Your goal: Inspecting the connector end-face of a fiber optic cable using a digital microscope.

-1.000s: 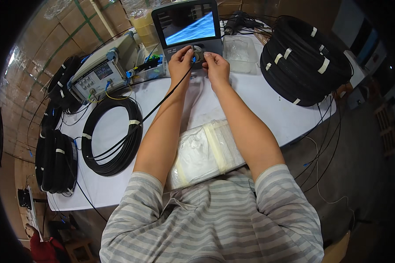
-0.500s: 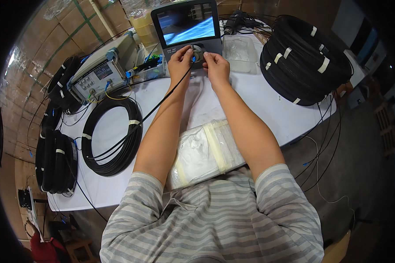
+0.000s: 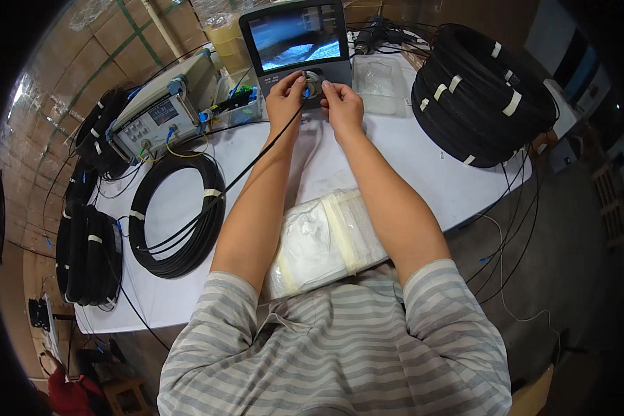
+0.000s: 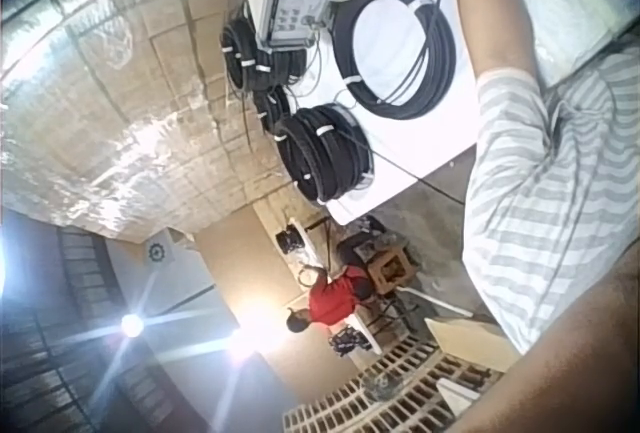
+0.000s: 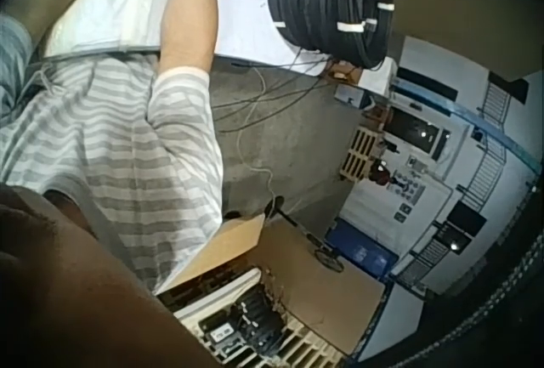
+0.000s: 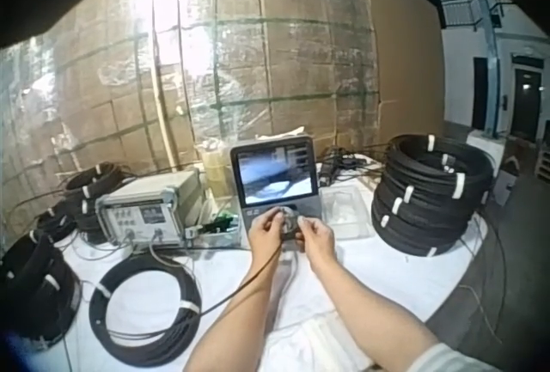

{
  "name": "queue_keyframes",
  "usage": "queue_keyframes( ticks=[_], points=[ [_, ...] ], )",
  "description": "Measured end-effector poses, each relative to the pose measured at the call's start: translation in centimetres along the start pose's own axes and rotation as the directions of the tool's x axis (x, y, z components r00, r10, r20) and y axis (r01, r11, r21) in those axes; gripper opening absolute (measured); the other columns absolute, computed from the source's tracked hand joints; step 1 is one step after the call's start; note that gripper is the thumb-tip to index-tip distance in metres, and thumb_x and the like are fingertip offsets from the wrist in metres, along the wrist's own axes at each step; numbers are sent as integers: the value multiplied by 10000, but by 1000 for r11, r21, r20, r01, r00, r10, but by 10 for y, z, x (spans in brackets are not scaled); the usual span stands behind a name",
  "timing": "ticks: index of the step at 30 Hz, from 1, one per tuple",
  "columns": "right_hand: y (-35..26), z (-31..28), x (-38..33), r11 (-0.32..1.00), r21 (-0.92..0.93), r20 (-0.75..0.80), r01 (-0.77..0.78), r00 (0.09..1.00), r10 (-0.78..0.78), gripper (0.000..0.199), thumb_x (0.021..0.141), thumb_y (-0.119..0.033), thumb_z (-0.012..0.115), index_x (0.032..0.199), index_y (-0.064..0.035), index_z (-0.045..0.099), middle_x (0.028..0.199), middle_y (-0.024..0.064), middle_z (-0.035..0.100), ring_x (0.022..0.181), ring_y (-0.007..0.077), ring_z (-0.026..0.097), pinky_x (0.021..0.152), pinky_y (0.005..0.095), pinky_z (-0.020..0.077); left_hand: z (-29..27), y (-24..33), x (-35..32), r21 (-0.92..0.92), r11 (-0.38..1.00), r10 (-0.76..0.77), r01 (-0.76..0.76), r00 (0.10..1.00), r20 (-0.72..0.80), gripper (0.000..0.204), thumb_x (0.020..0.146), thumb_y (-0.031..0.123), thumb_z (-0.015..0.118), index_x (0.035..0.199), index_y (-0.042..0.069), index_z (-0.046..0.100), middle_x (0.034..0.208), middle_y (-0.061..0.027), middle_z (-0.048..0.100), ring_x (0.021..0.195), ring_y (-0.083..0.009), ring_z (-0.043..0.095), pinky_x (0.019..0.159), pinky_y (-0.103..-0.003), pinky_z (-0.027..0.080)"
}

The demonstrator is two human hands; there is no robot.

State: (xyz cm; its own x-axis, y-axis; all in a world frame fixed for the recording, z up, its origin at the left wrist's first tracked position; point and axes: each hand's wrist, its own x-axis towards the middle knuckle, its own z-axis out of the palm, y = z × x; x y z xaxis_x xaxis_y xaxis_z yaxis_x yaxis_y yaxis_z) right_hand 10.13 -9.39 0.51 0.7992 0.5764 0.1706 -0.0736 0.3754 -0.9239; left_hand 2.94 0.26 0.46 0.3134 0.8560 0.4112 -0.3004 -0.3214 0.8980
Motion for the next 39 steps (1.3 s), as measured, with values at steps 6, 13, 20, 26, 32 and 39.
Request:
queue_keyframes(
  ticks=[6, 13, 20, 26, 32, 39],
  points=[
    [1, 1, -1, 998, 57, 17, 10, 1000, -11, 260, 959, -288, 694, 1016, -34, 696, 849, 6, 671, 703, 75, 617, 619, 216, 518, -1, -1, 1, 8, 1000, 13, -13, 1000, -8, 251, 897, 236, 729, 1090, 78, 764, 1112, -109, 625, 915, -194, 656, 824, -300, 537],
    [-3, 4, -4, 999, -9, -10, -47, 999, 47, 278, 954, -317, 700, 1004, -44, 687, 835, -3, 660, 704, 71, 611, 617, 218, 508, -1, 0, -1, 13, 1000, 2, -2, 1000, -7, 244, 902, 236, 726, 1091, 88, 765, 1125, -109, 619, 928, -198, 652, 824, -299, 534],
    [-1, 0, -1, 998, 59, 19, -7, 1000, 6, 224, 955, -271, 699, 982, -50, 678, 838, -4, 657, 706, 72, 614, 610, 215, 515, 0, 0, 0, 14, 1000, 11, -11, 1000, 7, 246, 905, 237, 728, 1093, 83, 763, 1118, -105, 620, 921, -193, 654, 819, -295, 534],
    [-1, 0, 0, 995, 96, 36, -18, 999, 15, 200, 961, -244, 683, 1014, -51, 679, 863, 2, 662, 715, 74, 620, 615, 218, 523, 0, 4, -2, 8, 1000, 18, -18, 1000, -7, 241, 905, 228, 733, 1091, 77, 762, 1106, -99, 617, 899, -179, 659, 804, -284, 537],
    [-4, 4, -5, 999, 7, -8, -37, 999, 37, 273, 964, -308, 686, 1025, -43, 677, 866, 4, 667, 713, 77, 615, 618, 223, 522, -1, 3, -2, -16, 1000, 19, -19, 1000, -2, 237, 904, 224, 733, 1090, 80, 763, 1103, -98, 616, 908, -178, 653, 808, -283, 534],
    [-3, 1, 0, 998, 35, 3, -48, 999, 48, 292, 962, -313, 692, 1017, -26, 679, 862, 8, 674, 712, 78, 619, 617, 224, 522, 0, 3, -2, -2, 1000, 5, -5, 1000, 1, 239, 906, 228, 729, 1091, 81, 764, 1093, -94, 614, 902, -181, 653, 807, -286, 533]
  ],
)
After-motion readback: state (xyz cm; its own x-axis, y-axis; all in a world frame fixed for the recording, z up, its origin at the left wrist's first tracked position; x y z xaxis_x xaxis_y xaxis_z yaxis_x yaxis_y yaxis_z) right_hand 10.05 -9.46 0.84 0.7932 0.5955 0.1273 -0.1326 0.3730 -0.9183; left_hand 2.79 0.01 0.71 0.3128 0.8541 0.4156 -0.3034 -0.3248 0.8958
